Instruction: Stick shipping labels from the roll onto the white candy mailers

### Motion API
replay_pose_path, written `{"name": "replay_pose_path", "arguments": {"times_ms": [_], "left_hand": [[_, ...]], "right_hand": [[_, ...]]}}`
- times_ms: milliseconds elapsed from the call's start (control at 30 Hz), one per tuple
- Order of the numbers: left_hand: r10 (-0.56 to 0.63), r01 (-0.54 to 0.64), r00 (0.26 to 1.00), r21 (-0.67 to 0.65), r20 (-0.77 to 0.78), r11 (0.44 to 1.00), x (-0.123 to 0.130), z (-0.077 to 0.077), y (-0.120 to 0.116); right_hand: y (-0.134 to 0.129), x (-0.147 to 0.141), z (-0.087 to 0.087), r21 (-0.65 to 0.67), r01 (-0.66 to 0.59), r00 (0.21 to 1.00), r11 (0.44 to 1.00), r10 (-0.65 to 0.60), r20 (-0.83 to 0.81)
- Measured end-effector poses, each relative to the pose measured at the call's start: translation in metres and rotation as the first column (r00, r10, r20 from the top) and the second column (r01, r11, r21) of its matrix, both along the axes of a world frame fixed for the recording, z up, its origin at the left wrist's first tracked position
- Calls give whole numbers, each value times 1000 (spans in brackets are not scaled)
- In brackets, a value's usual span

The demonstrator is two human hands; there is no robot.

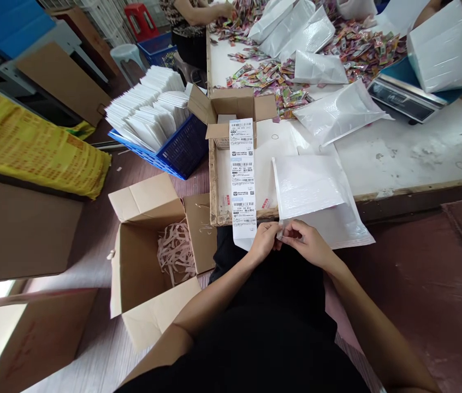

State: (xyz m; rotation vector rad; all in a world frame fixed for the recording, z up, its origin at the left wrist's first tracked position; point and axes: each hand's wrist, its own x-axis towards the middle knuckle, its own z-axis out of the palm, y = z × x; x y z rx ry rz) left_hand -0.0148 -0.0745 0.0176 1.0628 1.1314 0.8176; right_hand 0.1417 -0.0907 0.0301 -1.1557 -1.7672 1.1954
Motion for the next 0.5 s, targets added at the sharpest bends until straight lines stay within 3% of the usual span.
{"name": "replay_pose_path", "arguments": {"times_ms": [133,267,433,500], "left_hand": [[-20,20,1000,17,-24,1000,-2,2,1],[-41,41,999,10,-16,999,-1,3,1],[-11,12,998,-20,60,1000,1,1,-2],[-2,3,998,-21,67,1000,-1,1,-2]], "right_hand": [[-10,14,-3,129,68,997,989,-71,13],[-17,17,-5,111,218,976,970,-216,-29],[-4,-12,-4,157,160,987,975,-154,-52],[-8,-8,1,149,165,984,975,-154,-85]]}}
